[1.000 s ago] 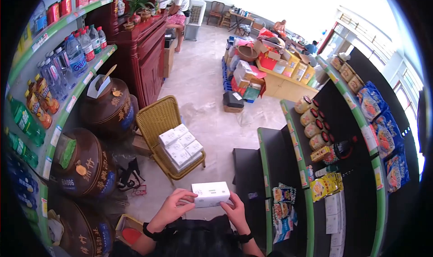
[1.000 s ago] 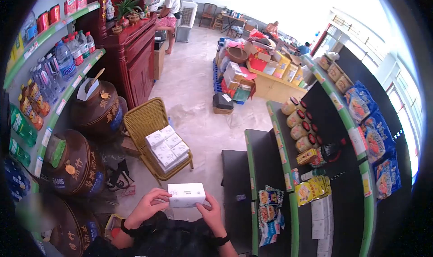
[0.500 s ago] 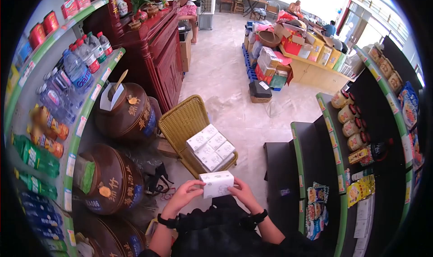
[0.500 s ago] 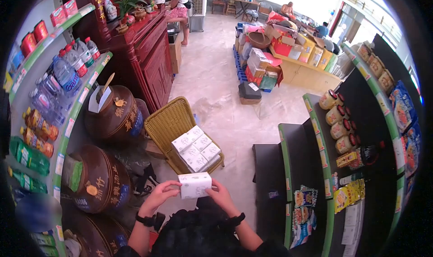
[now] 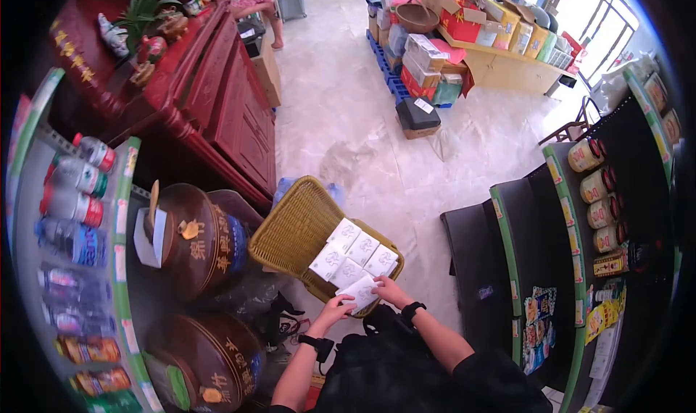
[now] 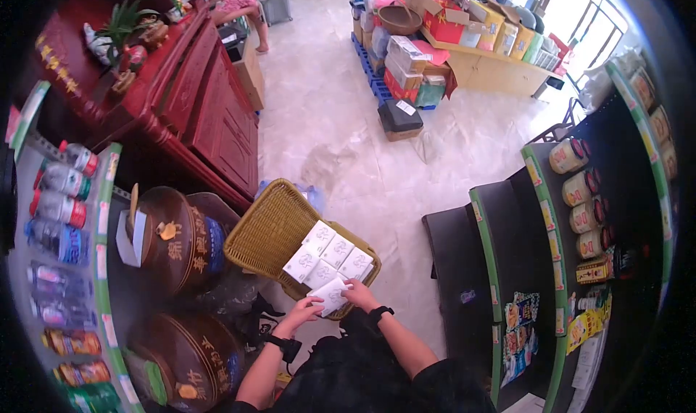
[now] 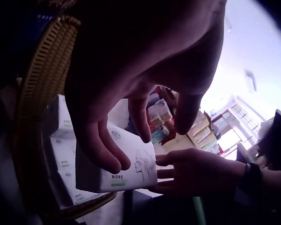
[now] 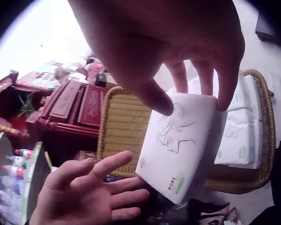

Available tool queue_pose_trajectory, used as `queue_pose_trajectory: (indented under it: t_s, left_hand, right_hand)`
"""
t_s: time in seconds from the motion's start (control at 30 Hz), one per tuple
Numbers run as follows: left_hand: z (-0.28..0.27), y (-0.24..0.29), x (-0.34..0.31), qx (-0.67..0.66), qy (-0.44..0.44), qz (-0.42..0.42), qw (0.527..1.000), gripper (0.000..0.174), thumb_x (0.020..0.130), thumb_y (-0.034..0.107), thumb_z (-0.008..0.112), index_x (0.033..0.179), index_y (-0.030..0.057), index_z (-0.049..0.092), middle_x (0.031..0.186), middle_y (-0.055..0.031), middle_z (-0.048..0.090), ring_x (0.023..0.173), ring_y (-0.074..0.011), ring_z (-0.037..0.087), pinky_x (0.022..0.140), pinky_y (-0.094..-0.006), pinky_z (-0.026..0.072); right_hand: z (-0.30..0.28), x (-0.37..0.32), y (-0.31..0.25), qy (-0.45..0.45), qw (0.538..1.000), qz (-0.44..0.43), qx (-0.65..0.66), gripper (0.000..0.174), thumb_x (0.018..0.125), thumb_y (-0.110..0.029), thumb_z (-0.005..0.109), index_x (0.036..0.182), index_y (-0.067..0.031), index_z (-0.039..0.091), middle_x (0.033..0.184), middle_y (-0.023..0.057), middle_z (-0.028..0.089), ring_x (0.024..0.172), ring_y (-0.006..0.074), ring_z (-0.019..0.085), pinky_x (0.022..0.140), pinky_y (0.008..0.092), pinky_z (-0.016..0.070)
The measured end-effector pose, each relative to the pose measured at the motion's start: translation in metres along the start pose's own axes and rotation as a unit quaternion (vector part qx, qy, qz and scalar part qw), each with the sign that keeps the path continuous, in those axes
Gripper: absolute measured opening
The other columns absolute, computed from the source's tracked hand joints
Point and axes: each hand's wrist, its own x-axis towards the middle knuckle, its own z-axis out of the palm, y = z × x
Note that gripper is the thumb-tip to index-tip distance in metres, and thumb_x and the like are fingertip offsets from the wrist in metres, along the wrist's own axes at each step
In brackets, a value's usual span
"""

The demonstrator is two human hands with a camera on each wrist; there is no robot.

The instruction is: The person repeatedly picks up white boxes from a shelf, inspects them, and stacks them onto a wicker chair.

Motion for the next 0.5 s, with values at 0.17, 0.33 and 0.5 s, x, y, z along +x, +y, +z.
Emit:
queue_pose_trajectory:
  t_s: [0.17, 0.33, 0.5]
  left_hand:
    - [-0.022, -0.014, 0.062, -0.074, 0.021, -0.063, 0.995, 0.035, 0.084, 0.027, 0.068, 0.116, 0.0135, 0.061, 0.094, -0.0039, 0.061, 0.086, -0.0122, 0.059, 0.072, -0.0262, 0.0496]
    - [-0.037, -0.013, 0.087, -0.108, 0.043, -0.097, 0.989, 0.036, 0.085, 0.027, 0.067, 0.117, 0.0121, 0.060, 0.094, -0.0045, 0.061, 0.086, -0.0130, 0.060, 0.072, -0.0261, 0.0497]
    - [-0.046, -0.018, 0.097, -0.085, 0.045, -0.110, 0.989, 0.034, 0.087, 0.027, 0.063, 0.117, 0.0108, 0.059, 0.099, -0.0045, 0.062, 0.092, -0.0142, 0.061, 0.076, -0.0287, 0.0501]
  right_hand:
    - [0.007, 0.057, 0.006, -0.038, 0.996, 0.082, 0.005, 0.058, 0.078, -0.016, 0.067, 0.132, -0.0029, 0.047, 0.116, 0.0186, 0.059, 0.103, 0.0253, 0.059, 0.087, 0.0342, 0.0476]
    - [0.022, 0.096, 0.012, 0.005, 0.997, 0.020, -0.076, 0.059, 0.075, -0.019, 0.068, 0.129, -0.0024, 0.052, 0.124, 0.0229, 0.057, 0.114, 0.0319, 0.056, 0.096, 0.0360, 0.0444]
    - [0.029, 0.110, 0.009, 0.034, 0.997, 0.005, -0.068, 0.060, 0.071, -0.023, 0.068, 0.126, -0.0012, 0.055, 0.119, 0.0239, 0.060, 0.113, 0.0340, 0.057, 0.097, 0.0364, 0.0439]
